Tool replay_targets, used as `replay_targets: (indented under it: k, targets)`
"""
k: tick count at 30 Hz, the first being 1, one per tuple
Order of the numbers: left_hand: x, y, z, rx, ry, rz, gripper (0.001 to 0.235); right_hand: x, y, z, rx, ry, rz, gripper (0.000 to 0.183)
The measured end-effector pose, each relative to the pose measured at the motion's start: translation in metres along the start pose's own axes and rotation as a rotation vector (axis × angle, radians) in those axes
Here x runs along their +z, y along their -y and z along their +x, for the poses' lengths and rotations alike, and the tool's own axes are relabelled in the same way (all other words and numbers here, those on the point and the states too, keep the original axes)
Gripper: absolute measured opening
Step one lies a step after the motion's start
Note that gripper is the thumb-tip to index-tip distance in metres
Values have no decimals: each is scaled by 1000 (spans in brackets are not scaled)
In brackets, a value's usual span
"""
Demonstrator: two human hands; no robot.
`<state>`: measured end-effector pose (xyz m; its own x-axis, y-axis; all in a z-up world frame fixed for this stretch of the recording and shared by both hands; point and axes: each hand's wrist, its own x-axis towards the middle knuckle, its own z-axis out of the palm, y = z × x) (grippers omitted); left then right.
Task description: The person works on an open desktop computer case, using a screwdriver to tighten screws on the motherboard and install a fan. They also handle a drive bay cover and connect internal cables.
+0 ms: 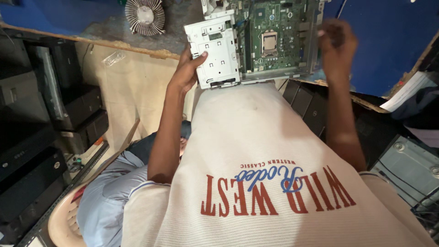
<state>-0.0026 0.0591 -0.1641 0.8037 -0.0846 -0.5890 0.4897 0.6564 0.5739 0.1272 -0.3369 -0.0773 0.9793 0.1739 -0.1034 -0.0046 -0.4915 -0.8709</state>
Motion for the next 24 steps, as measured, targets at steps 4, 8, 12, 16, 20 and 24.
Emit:
replay_targets:
  k: [4, 8, 12, 16, 20, 24]
  targets:
    - [3, 2, 2, 8, 10, 35, 63, -9, -15, 3, -90, -32, 30, 24]
    - [4, 3, 5, 15, 14, 71, 65, -5, -25, 0, 13, -60, 3, 20]
    - [4, 2, 5, 27, -14, 163, 67, 0, -32, 0, 38, -40, 67, 24]
    - [9, -2, 5, 87, -53, 314, 68, 10, -36, -3, 21, -28, -3, 28]
    - [18, -1, 1, 168, -140, 406, 65, 21, -35, -10, -38, 22, -27, 29]
    - [22, -3, -1, 121, -176, 336, 63, 28, -24, -12, 75, 27, -148, 31]
